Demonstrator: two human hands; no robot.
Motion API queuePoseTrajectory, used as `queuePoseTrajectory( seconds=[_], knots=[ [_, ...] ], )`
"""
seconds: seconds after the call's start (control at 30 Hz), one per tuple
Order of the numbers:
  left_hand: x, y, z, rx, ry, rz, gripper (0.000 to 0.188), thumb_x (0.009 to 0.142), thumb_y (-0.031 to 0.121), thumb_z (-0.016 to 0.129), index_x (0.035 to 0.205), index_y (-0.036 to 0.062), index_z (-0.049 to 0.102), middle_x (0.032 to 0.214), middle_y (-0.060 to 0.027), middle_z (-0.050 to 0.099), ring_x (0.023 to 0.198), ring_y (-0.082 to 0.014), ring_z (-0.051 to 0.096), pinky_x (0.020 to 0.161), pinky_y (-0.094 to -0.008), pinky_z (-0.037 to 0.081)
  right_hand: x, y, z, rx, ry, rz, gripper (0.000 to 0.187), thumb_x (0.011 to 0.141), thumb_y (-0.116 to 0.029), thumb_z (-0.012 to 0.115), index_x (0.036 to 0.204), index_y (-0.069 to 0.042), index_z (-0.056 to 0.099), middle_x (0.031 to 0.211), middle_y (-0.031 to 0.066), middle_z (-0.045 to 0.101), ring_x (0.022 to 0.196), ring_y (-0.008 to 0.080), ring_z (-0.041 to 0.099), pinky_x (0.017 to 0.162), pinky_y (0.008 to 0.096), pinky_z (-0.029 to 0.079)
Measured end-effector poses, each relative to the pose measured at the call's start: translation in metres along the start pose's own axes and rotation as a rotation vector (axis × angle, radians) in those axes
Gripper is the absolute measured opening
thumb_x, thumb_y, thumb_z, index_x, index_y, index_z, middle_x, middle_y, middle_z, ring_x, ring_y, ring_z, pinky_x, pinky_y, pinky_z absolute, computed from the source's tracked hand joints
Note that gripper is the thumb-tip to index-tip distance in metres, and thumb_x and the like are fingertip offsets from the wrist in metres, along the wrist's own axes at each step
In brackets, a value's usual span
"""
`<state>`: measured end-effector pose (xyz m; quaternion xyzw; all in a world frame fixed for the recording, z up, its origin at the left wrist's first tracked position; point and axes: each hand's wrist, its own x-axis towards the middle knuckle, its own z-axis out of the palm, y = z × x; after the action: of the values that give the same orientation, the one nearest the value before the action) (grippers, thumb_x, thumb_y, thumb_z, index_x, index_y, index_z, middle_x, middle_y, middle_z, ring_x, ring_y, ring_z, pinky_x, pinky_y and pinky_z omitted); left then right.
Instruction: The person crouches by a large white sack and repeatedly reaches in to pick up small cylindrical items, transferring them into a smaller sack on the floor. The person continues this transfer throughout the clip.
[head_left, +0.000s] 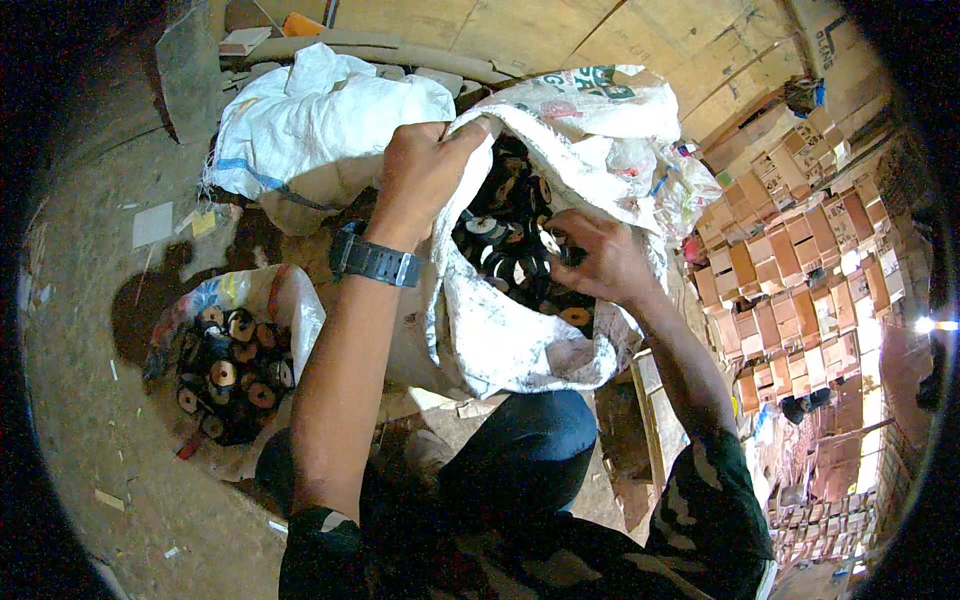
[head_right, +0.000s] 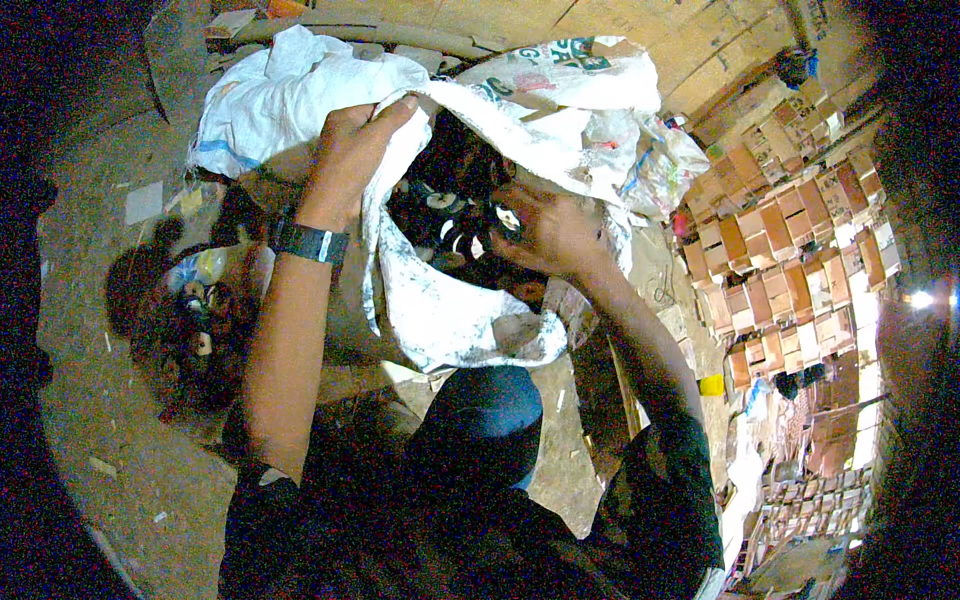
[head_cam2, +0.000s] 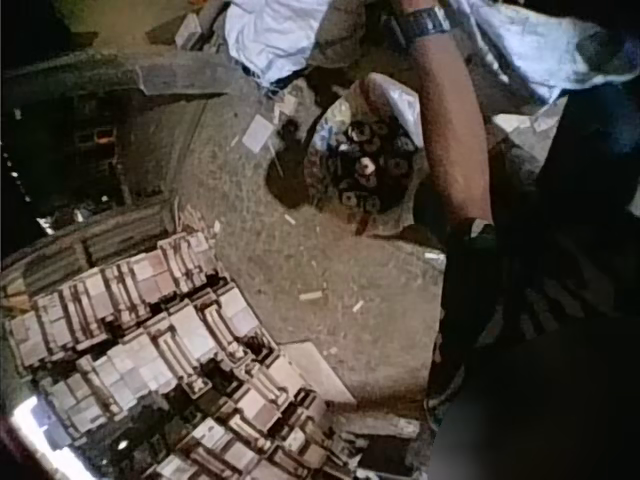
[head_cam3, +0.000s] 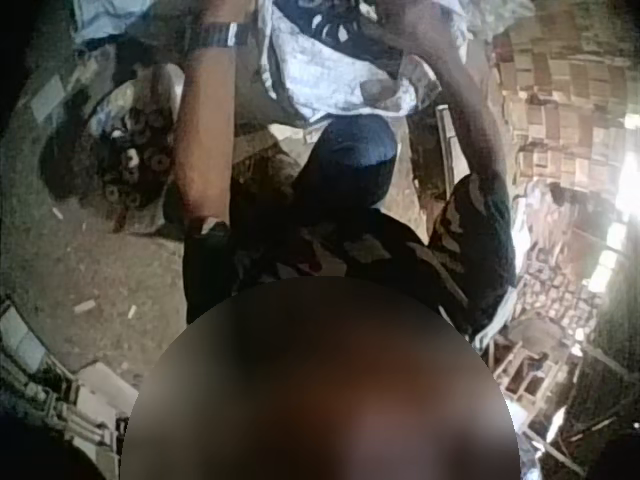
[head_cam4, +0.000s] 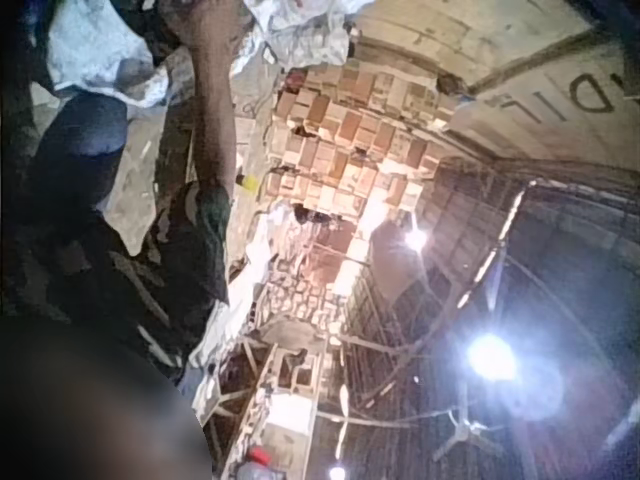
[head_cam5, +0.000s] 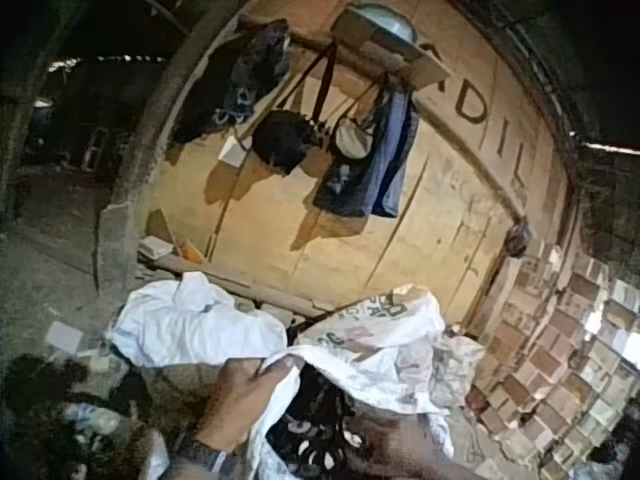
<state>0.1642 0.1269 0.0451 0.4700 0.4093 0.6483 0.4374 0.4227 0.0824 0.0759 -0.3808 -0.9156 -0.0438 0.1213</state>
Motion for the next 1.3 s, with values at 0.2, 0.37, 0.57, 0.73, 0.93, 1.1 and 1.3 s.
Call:
queuePoseTrajectory(
  seconds=[0.2, 0.37, 0.57, 0.73, 0.93, 1.1, 1.3],
  knots=[
    [-0.004, 0.009, -0.013, 0.052, -0.023, 0.062, 0.04, 0.086, 0.032, 0.07, 0.076, -0.0062, 0.067, 0.057, -0.0019, 0.054, 0.056, -0.0094, 0.047, 0.051, -0.0302, 0.039, 0.033, 0.028, 0.049, -0.02, -0.287, 0.26, 0.05, 0.083, -0.033, 0.07, 0.121, -0.002, 0.059, 0.109, 0.0245, 0.065, 0.096, 0.0418, 0.065, 0.085, 0.0467, 0.053],
    [-0.006, 0.015, -0.018, 0.028, -0.076, -0.057, 0.028, 0.091, 0.028, 0.068, 0.099, 0.002, 0.073, 0.078, 0.0027, 0.065, 0.064, -0.0063, 0.055, 0.056, -0.0235, 0.043, 0.047, 0.061, 0.065, -0.317, -0.585, 0.406, 0.07, 0.077, -0.044, 0.076, 0.128, -0.003, 0.053, 0.107, 0.0237, 0.067, 0.102, 0.0406, 0.064, 0.088, 0.0487, 0.051],
    [-0.005, 0.013, -0.015, -0.041, -0.028, -0.064, 0.032, 0.088, 0.026, 0.068, 0.089, -0.0051, 0.072, 0.07, -0.0017, 0.064, 0.062, -0.0076, 0.055, 0.055, -0.0259, 0.043, 0.023, 0.065, 0.061, -0.106, -0.583, 0.398, 0.077, 0.067, -0.039, 0.083, 0.131, -0.008, 0.053, 0.102, 0.0214, 0.069, 0.097, 0.0412, 0.066, 0.082, 0.0478, 0.054],
    [-0.001, 0.007, -0.011, -0.094, -0.057, -0.068, 0.031, 0.089, 0.026, 0.068, 0.088, -0.005, 0.071, 0.068, 0.0002, 0.062, 0.058, -0.0075, 0.051, 0.052, -0.0261, 0.041, 0.006, 0.057, 0.063, -0.283, -0.409, 0.281, 0.074, 0.07, -0.033, 0.079, 0.136, -0.015, 0.05, 0.095, 0.0201, 0.069, 0.082, 0.039, 0.068, 0.07, 0.0484, 0.056],
    [-0.005, 0.01, -0.007, -0.094, -0.057, -0.084, 0.031, 0.088, 0.026, 0.068, 0.086, -0.0048, 0.071, 0.067, -0.0007, 0.062, 0.059, -0.0081, 0.053, 0.052, -0.0261, 0.041, 0.009, 0.059, 0.072, -0.354, -0.478, 0.051, 0.057, 0.075, -0.04, 0.071, 0.123, -0.013, 0.058, 0.078, 0.0175, 0.069, 0.069, 0.0369, 0.068, 0.061, 0.049, 0.055],
    [-0.006, 0.013, -0.015, -0.002, -0.048, -0.079, 0.03, 0.089, 0.026, 0.068, 0.091, -0.0034, 0.071, 0.073, -0.0011, 0.065, 0.061, -0.009, 0.056, 0.055, -0.0258, 0.044, 0.015, 0.051, 0.052, -0.039, -0.326, 0.237, 0.054, 0.069, -0.032, 0.081, 0.114, -0.006, 0.064, 0.073, 0.0143, 0.068, 0.06, 0.0279, 0.065, 0.058, 0.0385, 0.053],
    [-0.002, 0.003, -0.013, -0.022, -0.091, -0.061, 0.03, 0.09, 0.027, 0.067, 0.098, -0.0018, 0.071, 0.077, 0.0, 0.066, 0.066, -0.0076, 0.057, 0.058, -0.0246, 0.045, 0.019, 0.018, 0.012, 0.638, -0.28, 0.535, 0.054, 0.067, -0.022, 0.087, 0.112, -0.004, 0.064, 0.08, 0.0054, 0.069, 0.072, 0.0101, 0.063, 0.063, 0.0299, 0.051]
  ],
)
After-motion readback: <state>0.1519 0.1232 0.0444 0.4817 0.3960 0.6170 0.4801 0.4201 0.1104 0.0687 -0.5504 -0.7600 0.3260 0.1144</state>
